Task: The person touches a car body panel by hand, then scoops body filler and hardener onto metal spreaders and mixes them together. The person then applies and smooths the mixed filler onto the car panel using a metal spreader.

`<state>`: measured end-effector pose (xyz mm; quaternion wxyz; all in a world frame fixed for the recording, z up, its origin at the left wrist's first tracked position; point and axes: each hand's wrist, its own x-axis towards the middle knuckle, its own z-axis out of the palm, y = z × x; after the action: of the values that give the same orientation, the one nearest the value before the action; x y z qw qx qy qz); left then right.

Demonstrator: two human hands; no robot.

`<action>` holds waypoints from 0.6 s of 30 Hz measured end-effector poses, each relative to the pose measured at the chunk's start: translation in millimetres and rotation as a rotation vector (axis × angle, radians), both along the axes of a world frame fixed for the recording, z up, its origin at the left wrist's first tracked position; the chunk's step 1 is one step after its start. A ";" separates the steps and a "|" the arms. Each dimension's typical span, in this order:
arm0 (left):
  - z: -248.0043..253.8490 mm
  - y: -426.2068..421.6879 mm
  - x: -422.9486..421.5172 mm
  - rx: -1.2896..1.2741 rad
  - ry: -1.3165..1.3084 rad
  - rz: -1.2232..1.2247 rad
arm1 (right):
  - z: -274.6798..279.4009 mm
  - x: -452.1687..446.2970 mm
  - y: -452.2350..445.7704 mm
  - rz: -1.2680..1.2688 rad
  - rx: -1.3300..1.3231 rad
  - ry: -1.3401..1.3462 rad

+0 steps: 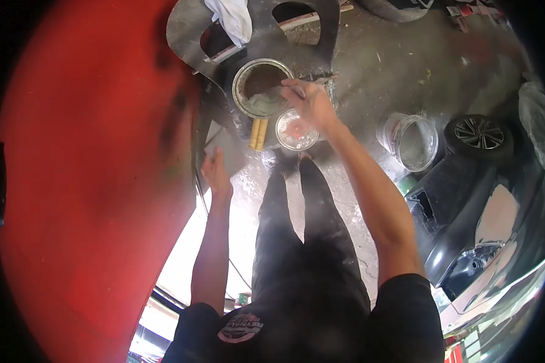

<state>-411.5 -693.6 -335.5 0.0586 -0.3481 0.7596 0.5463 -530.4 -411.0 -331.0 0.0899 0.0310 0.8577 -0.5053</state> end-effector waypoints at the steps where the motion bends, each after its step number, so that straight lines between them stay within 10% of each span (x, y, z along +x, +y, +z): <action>1: -12.8 6.3 -16.1 -0.065 0.033 -0.030 | 16.1 0.9 1.9 0.035 0.016 -0.072; 18: -79.9 51.7 -89.8 -0.218 0.103 -0.183 | 6.6 -10.8 14.0 0.423 0.243 0.033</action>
<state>-501.3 -641.9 -415.4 0.0311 -0.2531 0.8451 0.4698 -541.2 -397.0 -324.4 0.1754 -0.1471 0.9008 -0.3689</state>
